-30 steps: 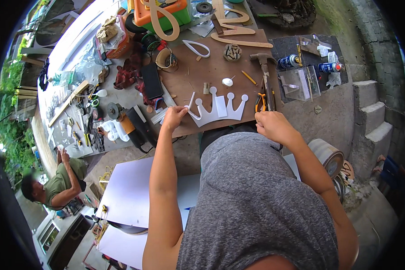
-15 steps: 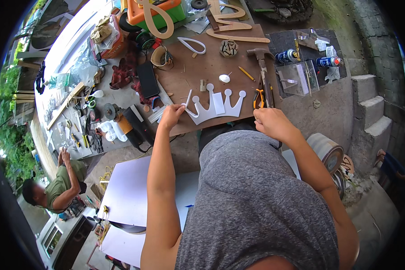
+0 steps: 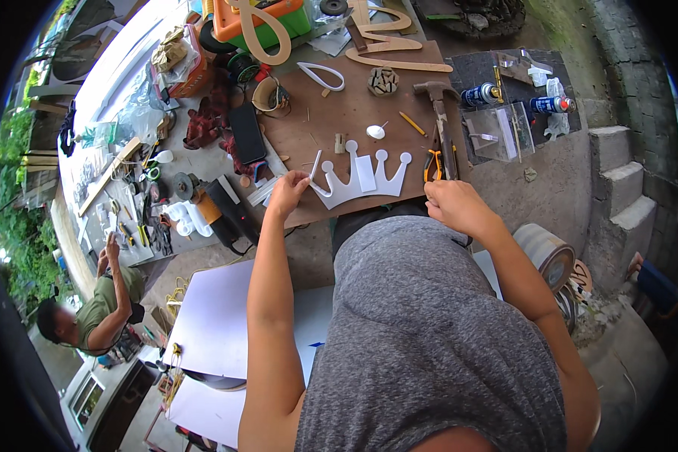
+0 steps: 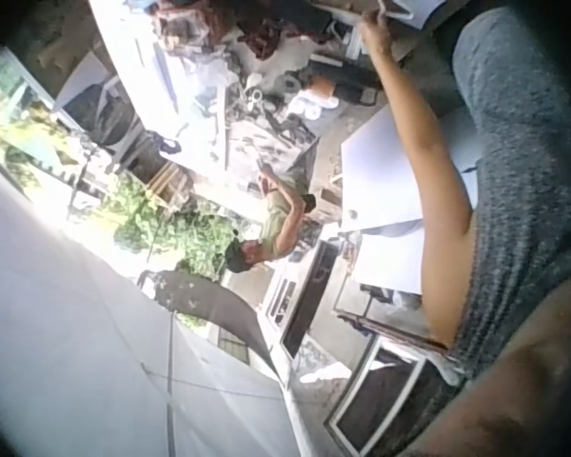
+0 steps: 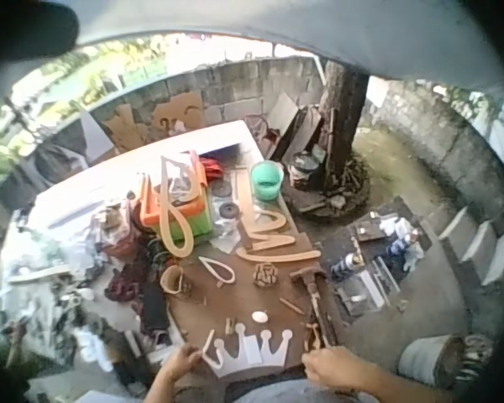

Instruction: The recorder is assembling a white crown-shaped decoration by applying adhesive and attaching small white spheres to the peaks of the crown.

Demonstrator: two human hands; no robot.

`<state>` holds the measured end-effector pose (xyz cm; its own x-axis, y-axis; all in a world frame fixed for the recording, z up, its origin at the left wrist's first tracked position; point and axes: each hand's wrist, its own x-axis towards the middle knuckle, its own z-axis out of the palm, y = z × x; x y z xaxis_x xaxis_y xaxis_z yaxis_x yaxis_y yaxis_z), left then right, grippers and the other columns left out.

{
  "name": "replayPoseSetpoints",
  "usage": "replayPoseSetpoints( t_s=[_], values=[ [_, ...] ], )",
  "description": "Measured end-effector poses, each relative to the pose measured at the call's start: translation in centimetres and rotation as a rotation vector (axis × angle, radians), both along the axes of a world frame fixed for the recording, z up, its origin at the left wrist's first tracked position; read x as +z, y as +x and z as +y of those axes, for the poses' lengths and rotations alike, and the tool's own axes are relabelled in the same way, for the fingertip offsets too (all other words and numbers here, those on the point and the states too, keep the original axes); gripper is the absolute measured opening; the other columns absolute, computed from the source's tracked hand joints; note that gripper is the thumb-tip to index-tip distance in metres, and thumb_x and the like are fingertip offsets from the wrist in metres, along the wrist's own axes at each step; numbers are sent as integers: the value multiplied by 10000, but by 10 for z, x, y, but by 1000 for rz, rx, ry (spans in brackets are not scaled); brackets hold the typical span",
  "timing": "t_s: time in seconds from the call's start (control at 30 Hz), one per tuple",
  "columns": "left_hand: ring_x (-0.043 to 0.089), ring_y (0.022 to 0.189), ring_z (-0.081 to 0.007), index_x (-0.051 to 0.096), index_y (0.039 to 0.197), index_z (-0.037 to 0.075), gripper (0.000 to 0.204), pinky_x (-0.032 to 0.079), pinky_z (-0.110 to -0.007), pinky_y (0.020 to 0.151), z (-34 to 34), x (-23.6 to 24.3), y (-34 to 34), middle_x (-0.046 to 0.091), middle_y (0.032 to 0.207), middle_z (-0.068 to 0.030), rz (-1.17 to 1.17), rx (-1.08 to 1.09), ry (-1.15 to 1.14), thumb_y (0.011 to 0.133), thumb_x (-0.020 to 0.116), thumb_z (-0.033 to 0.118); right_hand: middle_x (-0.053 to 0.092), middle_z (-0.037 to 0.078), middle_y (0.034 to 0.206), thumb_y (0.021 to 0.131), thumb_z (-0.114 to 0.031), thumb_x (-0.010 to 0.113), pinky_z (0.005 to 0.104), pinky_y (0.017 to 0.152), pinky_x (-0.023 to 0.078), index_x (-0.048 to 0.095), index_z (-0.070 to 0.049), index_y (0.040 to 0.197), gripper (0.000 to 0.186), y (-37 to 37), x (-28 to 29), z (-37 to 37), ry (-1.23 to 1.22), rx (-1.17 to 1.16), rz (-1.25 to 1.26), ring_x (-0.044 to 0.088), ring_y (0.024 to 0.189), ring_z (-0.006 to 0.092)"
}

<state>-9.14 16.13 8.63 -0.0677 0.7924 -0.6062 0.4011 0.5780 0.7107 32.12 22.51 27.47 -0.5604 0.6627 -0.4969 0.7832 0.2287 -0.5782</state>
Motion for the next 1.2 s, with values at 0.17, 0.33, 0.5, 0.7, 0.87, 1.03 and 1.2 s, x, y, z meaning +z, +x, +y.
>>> replayPoseSetpoints(
  t_s=[0.17, 0.33, 0.5, 0.7, 0.87, 1.03, 1.2],
  values=[
    [700, 929, -173, 707, 1137, -26, 269, 529, -326, 822, 1, 1, 2, 768, 998, -115, -42, 54, -7, 978, 722, 191, 677, 189, 845, 892, -122, 674, 509, 781, 530, 577, -8, 867, 151, 4, -1, 1, 21, 5, -7, 680, 850, 410],
    [719, 946, -193, 699, 1158, -27, 277, 537, -339, 858, 0, 2, 2, 778, 1018, -126, 28, 17, -4, 984, 711, 188, 675, 188, 824, 892, -122, 681, 511, 767, 529, 576, -10, 852, 158, 4, 0, 3, 12, 6, -19, 682, 839, 411],
    [742, 987, -232, 694, 1147, -25, 224, 549, -362, 904, -7, -1, 6, 783, 1038, -150, -10, 113, 63, 1005, 660, 145, 650, 173, 805, 880, -123, 703, 504, 731, 508, 549, -13, 816, 200, 6, 1, 4, -5, -9, -29, 665, 808, 404],
    [748, 992, -251, 688, 1097, -23, 171, 547, -357, 901, -17, 14, 8, 789, 1037, -145, 160, 254, 186, 1014, 610, 106, 653, 180, 814, 887, -128, 707, 511, 741, 512, 538, -10, 814, 219, 3, 8, 8, -10, 23, -70, 667, 820, 416],
    [753, 962, -297, 699, 1087, -13, 170, 554, -386, 884, -22, 20, 13, 789, 1012, -151, 224, 218, 175, 989, 632, 108, 643, 178, 805, 883, -127, 718, 507, 732, 506, 527, -12, 813, 233, -5, 7, 11, -30, 37, -85, 658, 808, 413],
    [757, 964, -292, 731, 1092, -2, 192, 563, -391, 879, -21, 20, 24, 791, 1004, -146, 234, 153, 161, 989, 643, 133, 635, 174, 801, 890, -129, 718, 503, 724, 501, 522, -9, 819, 241, -25, 14, 17, -39, 58, -93, 650, 798, 408],
    [755, 951, -341, 759, 1109, 40, 230, 568, -429, 868, -21, 21, 28, 781, 981, -175, 311, 77, 130, 984, 653, 202, 635, 167, 799, 892, -129, 720, 498, 722, 503, 520, -10, 824, 242, -40, 17, 17, -47, 49, -114, 649, 794, 405]
  ],
)
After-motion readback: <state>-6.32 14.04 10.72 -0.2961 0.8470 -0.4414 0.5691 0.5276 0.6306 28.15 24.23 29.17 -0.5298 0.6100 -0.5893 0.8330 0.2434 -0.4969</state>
